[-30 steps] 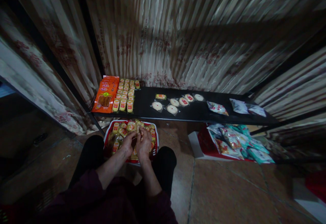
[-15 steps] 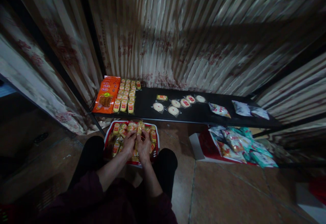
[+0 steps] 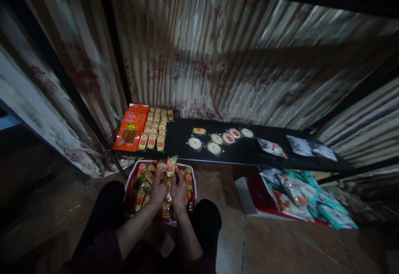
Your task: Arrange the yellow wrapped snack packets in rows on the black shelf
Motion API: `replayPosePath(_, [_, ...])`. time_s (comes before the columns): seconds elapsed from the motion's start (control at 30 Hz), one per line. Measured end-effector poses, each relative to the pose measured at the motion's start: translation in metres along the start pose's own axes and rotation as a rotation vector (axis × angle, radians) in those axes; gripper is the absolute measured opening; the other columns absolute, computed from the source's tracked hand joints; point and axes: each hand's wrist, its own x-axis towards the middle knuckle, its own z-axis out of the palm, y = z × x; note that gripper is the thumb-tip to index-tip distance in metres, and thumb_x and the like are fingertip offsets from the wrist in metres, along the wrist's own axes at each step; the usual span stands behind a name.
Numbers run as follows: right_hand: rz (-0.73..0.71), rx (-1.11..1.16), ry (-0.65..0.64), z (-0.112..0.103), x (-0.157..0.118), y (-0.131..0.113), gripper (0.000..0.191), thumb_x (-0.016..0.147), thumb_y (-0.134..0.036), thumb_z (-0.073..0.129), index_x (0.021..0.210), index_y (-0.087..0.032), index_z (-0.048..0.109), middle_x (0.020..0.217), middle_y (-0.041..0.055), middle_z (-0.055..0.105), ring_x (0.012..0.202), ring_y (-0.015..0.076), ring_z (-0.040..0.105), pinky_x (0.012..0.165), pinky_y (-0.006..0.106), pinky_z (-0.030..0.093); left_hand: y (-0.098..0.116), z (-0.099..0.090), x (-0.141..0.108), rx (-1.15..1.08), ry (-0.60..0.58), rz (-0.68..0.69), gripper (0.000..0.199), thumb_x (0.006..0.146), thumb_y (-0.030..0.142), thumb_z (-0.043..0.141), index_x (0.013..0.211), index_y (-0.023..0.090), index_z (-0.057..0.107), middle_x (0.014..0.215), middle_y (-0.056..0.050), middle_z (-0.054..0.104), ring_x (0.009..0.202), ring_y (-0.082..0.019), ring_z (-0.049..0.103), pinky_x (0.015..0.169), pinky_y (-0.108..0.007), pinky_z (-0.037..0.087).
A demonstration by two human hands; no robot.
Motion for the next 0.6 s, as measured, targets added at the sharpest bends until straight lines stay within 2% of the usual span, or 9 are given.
replayPosePath(0.17, [-0.026, -0.006, -0.003, 0.0, 0.015, -0.005, 0.04, 0.082, -0.041, 0.046, 0.106, -0.019, 0.069, 0.11, 0.0109, 0.069, 0.101, 0.0233, 0.063, 0.092, 0.037, 0.046, -0.001, 0.006, 0.012, 0.042, -0.024, 0.059, 0.031, 0.072, 0.007, 0.045, 0.096, 0.019, 0.062, 0.104, -0.007, 0.063, 0.102, -0.017, 0.057, 0.095, -0.035, 0.043])
replayPosePath(0.37, [-0.043, -0.012, 0.03, 0.003, 0.04, -0.007, 0.041, 0.081, -0.042, 0.047, 0.107, -0.017, 0.068, 0.108, 0.0124, 0.07, 0.096, 0.0242, 0.064, 0.088, 0.037, 0.047, 0.009, 0.017, 0.034, 0.097, -0.029, 0.107, 0.033, 0.07, 0.006, 0.046, 0.095, 0.019, 0.063, 0.101, -0.006, 0.063, 0.099, -0.018, 0.058, 0.093, -0.035, 0.044])
replayPosePath(0.6, [-0.042, 0.091, -0.024, 0.011, 0.073, -0.016, 0.042, 0.08, -0.042, 0.05, 0.11, -0.017, 0.065, 0.11, 0.0105, 0.069, 0.098, 0.0231, 0.063, 0.09, 0.035, 0.046, 0.022, 0.031, 0.064, 0.122, -0.009, 0.121, 0.033, 0.072, 0.006, 0.047, 0.097, 0.02, 0.063, 0.103, -0.006, 0.064, 0.101, -0.018, 0.057, 0.094, -0.035, 0.043])
